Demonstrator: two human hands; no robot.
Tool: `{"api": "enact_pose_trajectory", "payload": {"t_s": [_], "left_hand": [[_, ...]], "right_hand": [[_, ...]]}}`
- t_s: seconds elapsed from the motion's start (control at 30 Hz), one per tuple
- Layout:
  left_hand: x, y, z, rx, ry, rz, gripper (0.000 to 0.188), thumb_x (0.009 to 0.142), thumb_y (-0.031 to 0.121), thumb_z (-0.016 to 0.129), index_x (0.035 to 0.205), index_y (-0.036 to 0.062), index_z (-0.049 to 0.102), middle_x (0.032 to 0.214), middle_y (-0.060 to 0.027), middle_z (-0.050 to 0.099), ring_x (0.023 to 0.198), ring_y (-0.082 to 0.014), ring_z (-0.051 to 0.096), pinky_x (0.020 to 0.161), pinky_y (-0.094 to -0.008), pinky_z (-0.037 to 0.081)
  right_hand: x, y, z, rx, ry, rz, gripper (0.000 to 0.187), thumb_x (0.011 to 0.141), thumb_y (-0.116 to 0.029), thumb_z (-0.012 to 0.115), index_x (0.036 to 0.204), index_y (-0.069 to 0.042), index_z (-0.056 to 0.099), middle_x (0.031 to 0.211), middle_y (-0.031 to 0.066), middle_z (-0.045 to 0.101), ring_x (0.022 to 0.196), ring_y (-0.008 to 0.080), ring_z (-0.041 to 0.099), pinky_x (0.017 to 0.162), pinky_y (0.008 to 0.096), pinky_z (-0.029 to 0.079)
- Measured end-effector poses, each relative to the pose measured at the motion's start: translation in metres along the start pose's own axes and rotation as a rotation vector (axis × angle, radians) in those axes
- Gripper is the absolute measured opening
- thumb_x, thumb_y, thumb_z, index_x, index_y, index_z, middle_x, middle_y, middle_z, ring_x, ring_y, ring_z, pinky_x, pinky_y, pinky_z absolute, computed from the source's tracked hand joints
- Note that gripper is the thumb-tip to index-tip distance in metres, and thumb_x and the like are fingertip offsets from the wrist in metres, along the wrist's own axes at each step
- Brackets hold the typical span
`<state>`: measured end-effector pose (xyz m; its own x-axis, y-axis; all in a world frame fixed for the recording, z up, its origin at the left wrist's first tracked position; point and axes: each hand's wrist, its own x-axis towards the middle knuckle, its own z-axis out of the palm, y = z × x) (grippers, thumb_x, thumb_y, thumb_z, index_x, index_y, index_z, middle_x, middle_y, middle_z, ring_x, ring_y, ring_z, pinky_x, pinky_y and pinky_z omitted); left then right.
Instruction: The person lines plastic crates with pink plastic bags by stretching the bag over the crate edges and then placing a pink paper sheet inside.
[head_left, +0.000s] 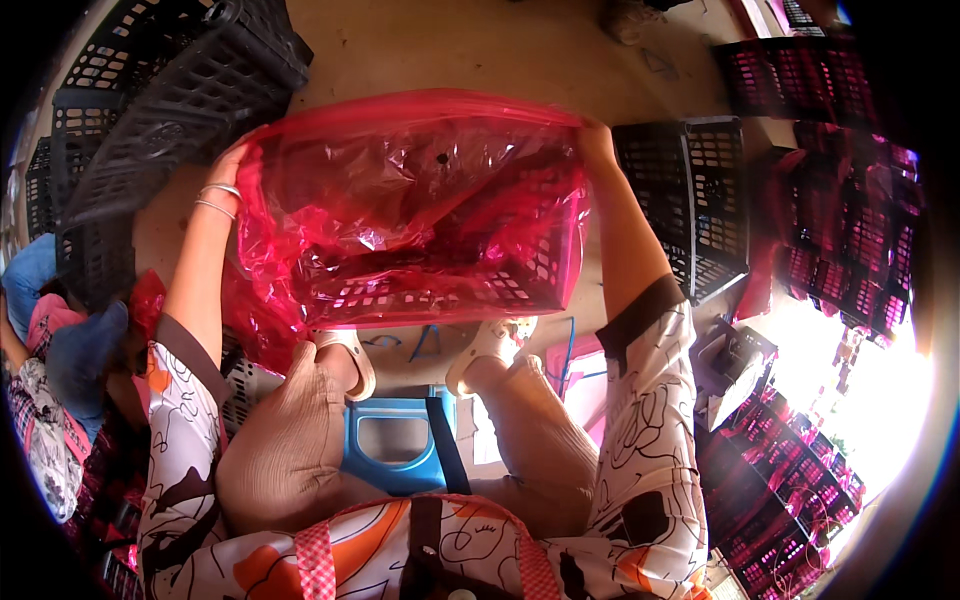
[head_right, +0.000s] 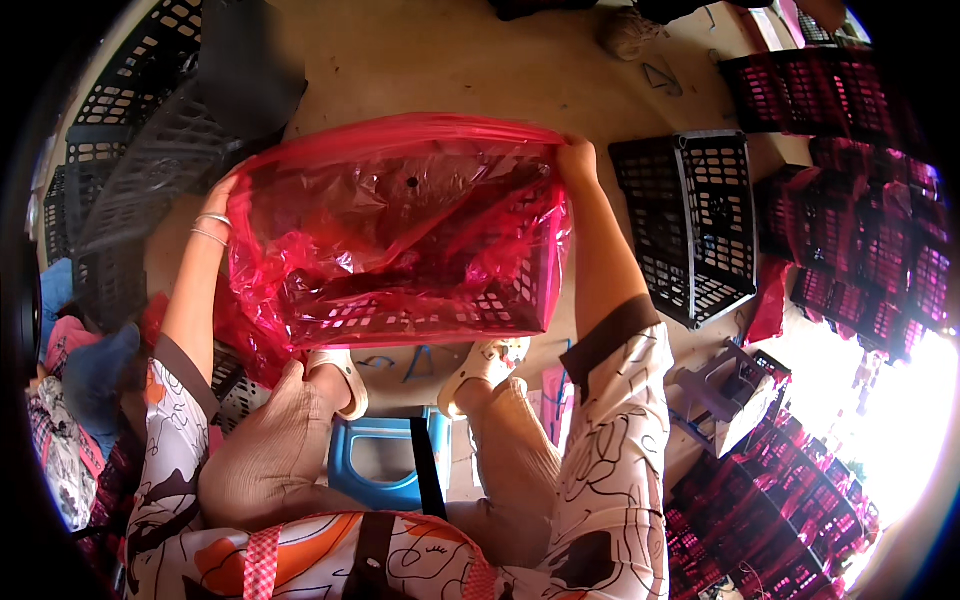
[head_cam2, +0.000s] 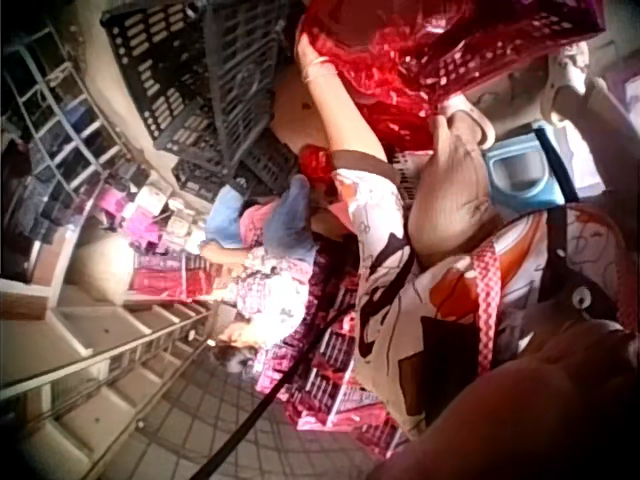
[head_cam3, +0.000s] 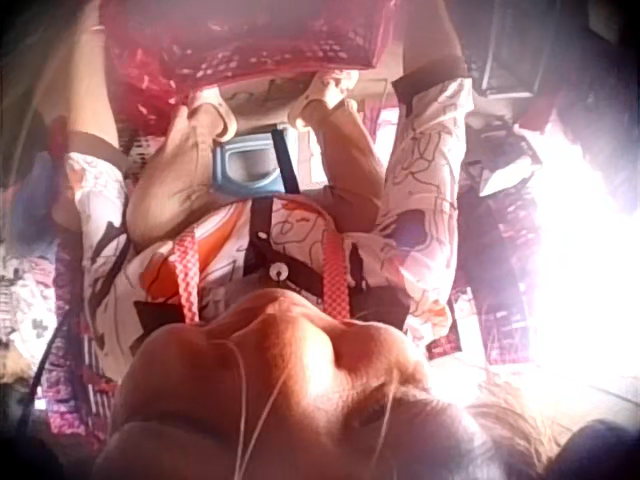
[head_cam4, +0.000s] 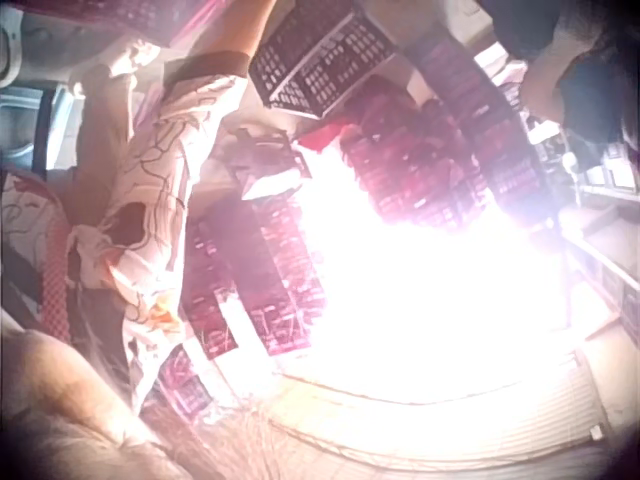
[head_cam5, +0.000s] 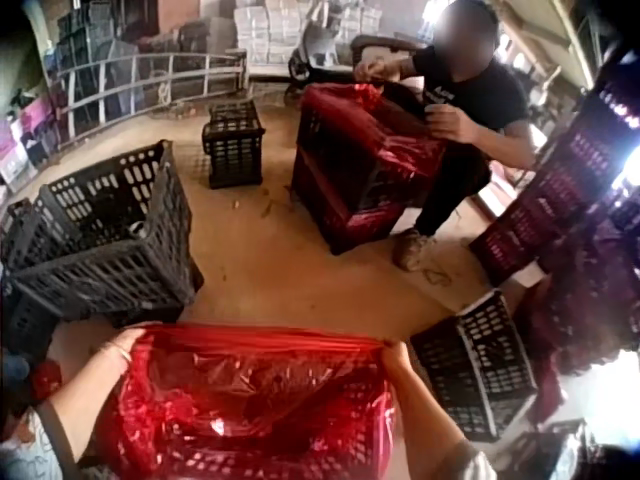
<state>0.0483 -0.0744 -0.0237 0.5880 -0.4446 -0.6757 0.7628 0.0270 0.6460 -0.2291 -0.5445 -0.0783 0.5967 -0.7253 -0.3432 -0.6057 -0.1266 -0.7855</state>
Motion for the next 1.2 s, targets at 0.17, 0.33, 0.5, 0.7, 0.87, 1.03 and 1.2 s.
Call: {"api": "enact_pose_trajectory", "payload": {"t_s": [0.17, 0.33, 0.5, 0.7, 0.87, 1.03, 1.2], "left_hand": [[0.022, -0.107, -0.127, -0.236, -0.026, -0.308, 0.031, 0.086, 0.012, 0.049, 0.116, 0.0051, 0.053, 0.107, -0.0071, 0.06, 0.096, -0.0165, 0.057, 0.082, -0.0303, 0.048], [-0.043, -0.115, -0.073, -0.262, -0.05, -0.43, 0.034, 0.085, 0.013, 0.05, 0.118, 0.0048, 0.05, 0.109, -0.0073, 0.058, 0.098, -0.0161, 0.056, 0.082, -0.0295, 0.047], [-0.113, -0.099, -0.065, -0.189, -0.069, -0.552, 0.037, 0.085, 0.014, 0.052, 0.12, 0.0045, 0.048, 0.111, -0.0074, 0.057, 0.1, -0.0157, 0.055, 0.083, -0.0286, 0.047], [-0.14, -0.177, -0.124, -0.426, -0.086, -0.343, 0.028, 0.079, 0.021, 0.06, 0.105, 0.0109, 0.056, 0.094, -0.0035, 0.06, 0.091, -0.018, 0.056, 0.076, -0.0378, 0.045], [-0.099, -0.174, -0.111, 0.148, 0.569, -0.138, 0.015, 0.079, 0.016, 0.055, 0.093, 0.0089, 0.056, 0.086, -0.0022, 0.059, 0.08, -0.0167, 0.057, 0.07, -0.0376, 0.045], [-0.076, -0.141, -0.112, 0.658, 0.926, 0.565, 0.028, 0.076, 0.0, 0.048, 0.104, 0.0021, 0.054, 0.1, -0.0082, 0.054, 0.09, -0.0213, 0.053, 0.079, -0.0323, 0.043], [-0.14, -0.061, 0.089, 0.993, -0.124, 0.788, 0.022, 0.075, -0.002, 0.049, 0.096, -0.0003, 0.055, 0.109, -0.0157, 0.053, 0.106, -0.0274, 0.049, 0.089, -0.0367, 0.039]], "right_hand": [[-0.027, 0.055, 0.033, -0.126, -0.204, 0.226, 0.026, 0.081, -0.016, 0.052, 0.097, 0.003, 0.061, 0.088, 0.0123, 0.063, 0.078, 0.0218, 0.061, 0.067, 0.0328, 0.048], [-0.131, 0.063, 0.012, 0.693, -0.553, 0.677, 0.029, 0.084, -0.019, 0.049, 0.101, 0.003, 0.057, 0.098, 0.012, 0.062, 0.085, 0.0218, 0.061, 0.072, 0.0351, 0.05], [-0.2, 0.063, -0.047, 0.91, -0.631, 0.682, 0.028, 0.087, -0.016, 0.045, 0.109, 0.0, 0.052, 0.104, 0.0119, 0.06, 0.089, 0.0188, 0.06, 0.077, 0.0338, 0.051], [-0.256, 0.131, -0.035, 0.732, -0.459, 0.684, 0.026, 0.088, -0.014, 0.042, 0.105, 0.0, 0.055, 0.1, 0.0114, 0.061, 0.088, 0.0187, 0.06, 0.076, 0.0313, 0.049], [-0.252, 0.107, 0.005, 0.888, 0.125, 0.795, 0.027, 0.085, -0.015, 0.043, 0.104, -0.001, 0.056, 0.092, 0.0114, 0.061, 0.081, 0.0206, 0.058, 0.069, 0.0327, 0.047], [-0.191, -0.012, 0.002, -0.294, 0.492, -0.331, 0.032, 0.075, 0.002, 0.05, 0.106, -0.001, 0.047, 0.105, 0.0174, 0.046, 0.1, 0.0336, 0.047, 0.086, 0.0383, 0.039], [-0.185, -0.105, 0.065, -0.372, -0.329, -0.606, 0.024, 0.074, -0.002, 0.05, 0.095, -0.009, 0.06, 0.094, 0.0136, 0.058, 0.088, 0.0316, 0.056, 0.074, 0.0385, 0.046]]}}
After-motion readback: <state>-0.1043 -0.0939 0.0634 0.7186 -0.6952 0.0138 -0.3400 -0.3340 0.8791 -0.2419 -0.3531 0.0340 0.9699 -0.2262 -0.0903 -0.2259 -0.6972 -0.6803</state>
